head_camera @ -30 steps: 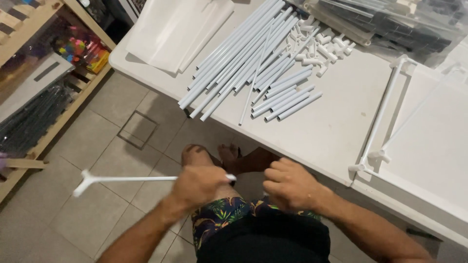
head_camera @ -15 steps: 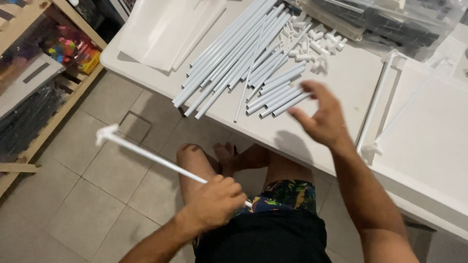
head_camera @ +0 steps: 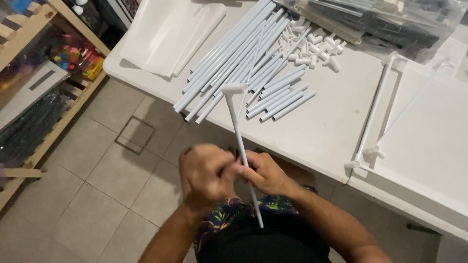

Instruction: Assembling a plastic corner cat rack by connecting white tubes with plastic joints.

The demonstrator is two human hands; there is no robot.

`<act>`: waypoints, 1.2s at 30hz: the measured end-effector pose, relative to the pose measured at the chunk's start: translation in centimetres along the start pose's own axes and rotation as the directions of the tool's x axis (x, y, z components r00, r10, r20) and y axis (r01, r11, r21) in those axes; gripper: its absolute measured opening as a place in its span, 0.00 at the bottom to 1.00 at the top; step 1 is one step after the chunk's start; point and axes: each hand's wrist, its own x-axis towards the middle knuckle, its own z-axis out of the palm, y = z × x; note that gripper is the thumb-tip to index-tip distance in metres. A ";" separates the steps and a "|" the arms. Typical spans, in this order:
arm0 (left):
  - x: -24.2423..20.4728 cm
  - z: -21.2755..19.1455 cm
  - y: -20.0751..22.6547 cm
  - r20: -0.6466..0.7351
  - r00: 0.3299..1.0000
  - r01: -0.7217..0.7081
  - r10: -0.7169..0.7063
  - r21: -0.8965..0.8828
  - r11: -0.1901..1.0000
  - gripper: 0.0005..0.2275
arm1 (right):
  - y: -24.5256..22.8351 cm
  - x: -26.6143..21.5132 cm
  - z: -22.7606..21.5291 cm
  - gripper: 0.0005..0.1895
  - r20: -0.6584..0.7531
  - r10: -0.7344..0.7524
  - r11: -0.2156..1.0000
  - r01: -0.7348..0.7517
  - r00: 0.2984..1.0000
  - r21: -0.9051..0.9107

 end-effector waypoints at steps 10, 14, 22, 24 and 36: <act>1.9 -0.6 0.3 0.364 0.840 0.504 -0.403 -0.244 0.829 0.07 | 8.8 -2.9 -1.7 0.30 0.066 0.066 0.850 -0.090 0.996 0.519; -0.8 0.4 -1.3 0.324 0.940 0.031 -0.107 0.233 0.972 0.05 | 6.6 -3.2 -3.8 0.36 -0.018 0.215 0.592 -0.116 0.976 0.798; -1.7 1.2 -1.8 0.458 0.871 -0.373 0.176 0.384 0.844 0.07 | 3.7 -4.0 -3.2 0.40 0.006 0.348 0.661 -0.250 0.937 0.708; -1.3 1.0 -1.1 0.462 0.862 -0.398 0.206 0.369 0.839 0.08 | 2.4 -4.3 -2.5 0.38 0.017 0.334 0.699 -0.260 0.942 0.666; -3.3 -1.1 -1.9 0.586 0.806 -0.285 0.082 0.262 0.922 0.10 | -1.5 -3.6 -4.4 0.12 0.024 -0.042 0.979 0.046 0.999 -0.197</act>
